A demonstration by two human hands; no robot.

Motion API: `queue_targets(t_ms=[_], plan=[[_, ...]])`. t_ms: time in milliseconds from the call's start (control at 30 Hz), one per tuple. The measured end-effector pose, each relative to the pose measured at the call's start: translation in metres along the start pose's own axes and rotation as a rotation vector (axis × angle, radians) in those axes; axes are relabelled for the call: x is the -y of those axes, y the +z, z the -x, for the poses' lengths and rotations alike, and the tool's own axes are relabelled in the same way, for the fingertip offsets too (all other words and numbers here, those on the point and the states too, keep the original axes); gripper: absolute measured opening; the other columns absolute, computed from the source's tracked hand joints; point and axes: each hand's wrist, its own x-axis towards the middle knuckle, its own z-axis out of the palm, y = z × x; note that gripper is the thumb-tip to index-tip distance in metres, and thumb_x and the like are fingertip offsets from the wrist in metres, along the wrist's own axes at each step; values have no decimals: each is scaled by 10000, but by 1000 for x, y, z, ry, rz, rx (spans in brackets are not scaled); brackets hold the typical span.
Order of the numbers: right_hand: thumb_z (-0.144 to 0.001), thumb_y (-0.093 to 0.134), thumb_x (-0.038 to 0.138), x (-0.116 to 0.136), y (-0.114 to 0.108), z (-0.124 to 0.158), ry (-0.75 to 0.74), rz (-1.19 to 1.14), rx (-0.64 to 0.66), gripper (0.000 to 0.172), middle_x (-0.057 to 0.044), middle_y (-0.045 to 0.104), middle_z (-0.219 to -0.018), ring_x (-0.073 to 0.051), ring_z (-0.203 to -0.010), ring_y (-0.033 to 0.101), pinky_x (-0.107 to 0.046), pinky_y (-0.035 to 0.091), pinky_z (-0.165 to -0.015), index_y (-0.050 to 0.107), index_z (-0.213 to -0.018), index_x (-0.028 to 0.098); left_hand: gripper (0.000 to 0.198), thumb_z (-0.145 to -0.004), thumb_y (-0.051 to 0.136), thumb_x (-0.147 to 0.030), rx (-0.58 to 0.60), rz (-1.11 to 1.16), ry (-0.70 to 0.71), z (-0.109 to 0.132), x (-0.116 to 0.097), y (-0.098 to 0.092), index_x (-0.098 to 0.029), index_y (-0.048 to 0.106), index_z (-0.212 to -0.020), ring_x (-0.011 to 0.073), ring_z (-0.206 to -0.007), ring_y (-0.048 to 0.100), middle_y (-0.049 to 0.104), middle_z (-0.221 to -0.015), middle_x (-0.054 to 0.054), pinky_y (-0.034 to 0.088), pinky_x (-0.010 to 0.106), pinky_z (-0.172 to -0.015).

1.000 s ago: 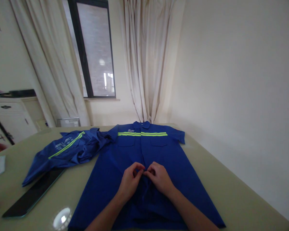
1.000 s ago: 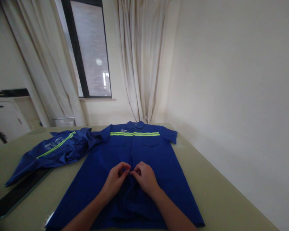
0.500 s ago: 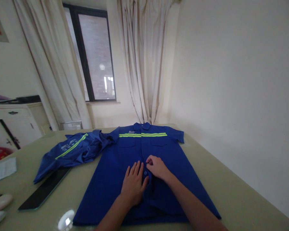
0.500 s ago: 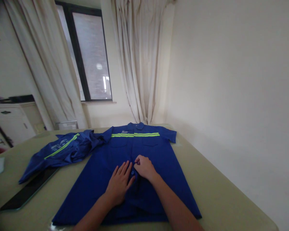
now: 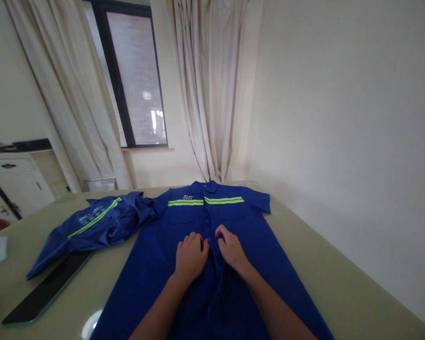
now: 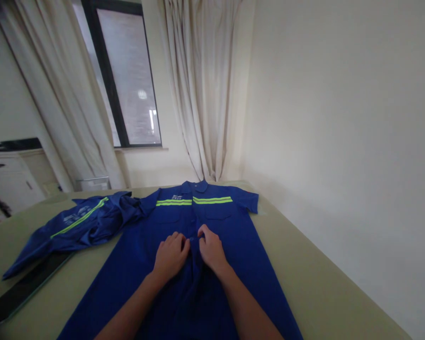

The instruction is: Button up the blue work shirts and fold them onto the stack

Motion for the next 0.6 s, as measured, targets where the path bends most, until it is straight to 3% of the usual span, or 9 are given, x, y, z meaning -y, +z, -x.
queue_targets(t_ms=[100, 233, 400, 600], plan=[[-866, 445, 114, -1, 1, 0, 30, 33, 7, 234, -22, 703, -879, -170, -900, 652, -248, 427, -829, 646, -814, 223, 263, -988, 456, -359, 0, 137, 6, -4, 10, 14, -240, 688, -1021, 230, -1086, 622, 695, -1102, 53, 417, 367, -903], [-877, 612, 253, 5, 8, 3, 16, 177, 9, 163, -22, 680, -1071, -192, -971, 660, -267, 440, -811, 697, -1017, 259, 191, -916, 571, -256, 65, 286, 13, -6, 20, 17, -295, 703, -1049, 191, -1066, 632, 709, -1110, -2, 399, 325, -875], [-971, 546, 315, 10, 13, 2, 20, 354, 92, 163, -5, 632, -1125, -173, -928, 667, -265, 426, -714, 682, -1059, 305, 226, -930, 533, -201, 81, 308, 4, -7, 19, 12, -306, 718, -1006, 171, -1008, 653, 735, -1067, -22, 403, 303, -844], [-1037, 448, 339, 14, 12, -1, -23, 470, 101, 220, -28, 621, -1138, -182, -886, 675, -271, 432, -691, 651, -1104, 283, 269, -991, 453, -279, 68, 286, -55, -11, 13, 14, -267, 721, -1020, 206, -1083, 656, 739, -1114, 25, 419, 327, -895]])
